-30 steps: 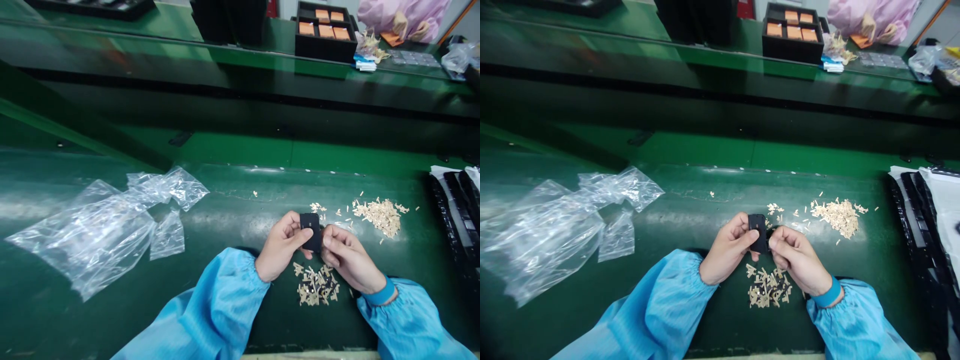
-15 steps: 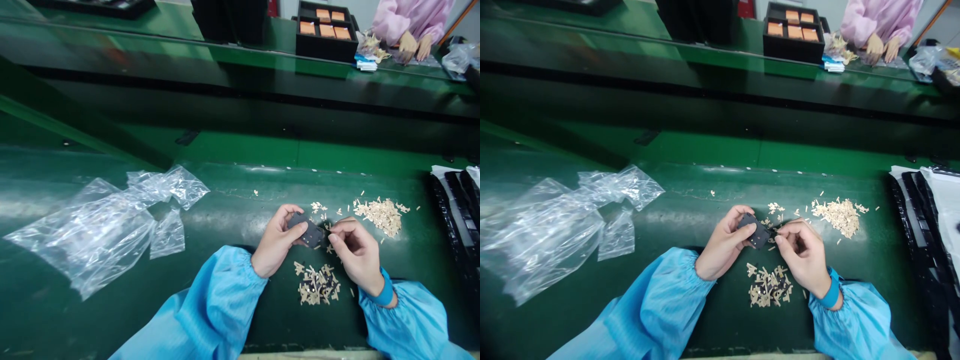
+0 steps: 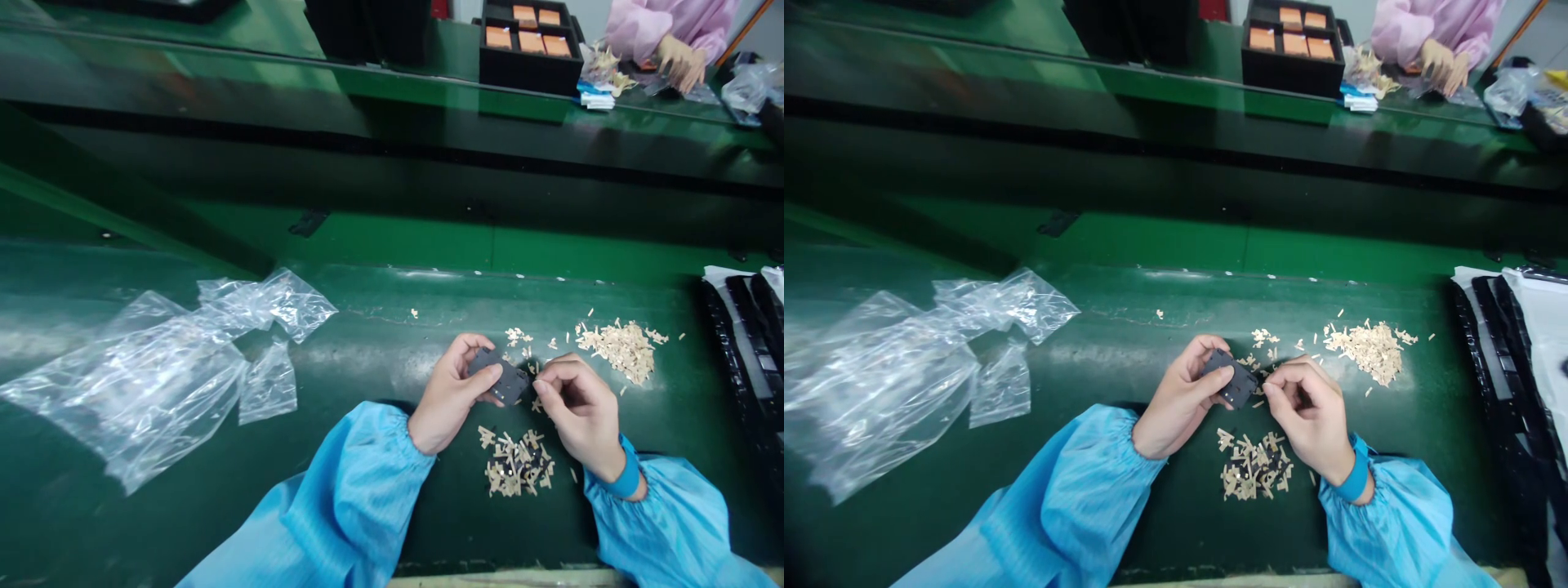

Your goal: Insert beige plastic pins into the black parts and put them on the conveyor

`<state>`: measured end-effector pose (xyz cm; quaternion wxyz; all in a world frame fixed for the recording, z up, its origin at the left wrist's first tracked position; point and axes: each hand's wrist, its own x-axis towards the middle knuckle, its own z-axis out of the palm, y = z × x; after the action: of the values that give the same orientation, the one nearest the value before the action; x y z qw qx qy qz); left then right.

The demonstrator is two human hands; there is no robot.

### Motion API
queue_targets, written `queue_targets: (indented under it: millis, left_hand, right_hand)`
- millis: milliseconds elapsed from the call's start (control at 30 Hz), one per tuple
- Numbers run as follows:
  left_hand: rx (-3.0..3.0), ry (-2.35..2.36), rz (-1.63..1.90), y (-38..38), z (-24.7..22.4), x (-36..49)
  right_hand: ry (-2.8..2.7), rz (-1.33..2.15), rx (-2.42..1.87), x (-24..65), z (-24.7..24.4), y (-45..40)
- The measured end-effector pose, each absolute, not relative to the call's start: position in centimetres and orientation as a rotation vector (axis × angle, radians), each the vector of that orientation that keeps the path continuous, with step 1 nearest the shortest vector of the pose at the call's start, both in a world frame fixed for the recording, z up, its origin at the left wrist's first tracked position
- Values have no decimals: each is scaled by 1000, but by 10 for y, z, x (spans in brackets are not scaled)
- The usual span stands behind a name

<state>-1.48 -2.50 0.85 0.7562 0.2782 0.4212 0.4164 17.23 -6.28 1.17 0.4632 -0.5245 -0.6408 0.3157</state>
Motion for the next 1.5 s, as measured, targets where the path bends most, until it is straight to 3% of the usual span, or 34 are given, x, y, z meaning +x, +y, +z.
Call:
queue_targets:
  millis: [433,1500]
  left_hand:
    - [561,935,928,-25,10,-15]
    - [622,1020,1029,-28,3,-12]
  right_hand:
    - [-1806,580,-1235,171,16,-64]
    - [-1848,719,-1144,170,13,-63]
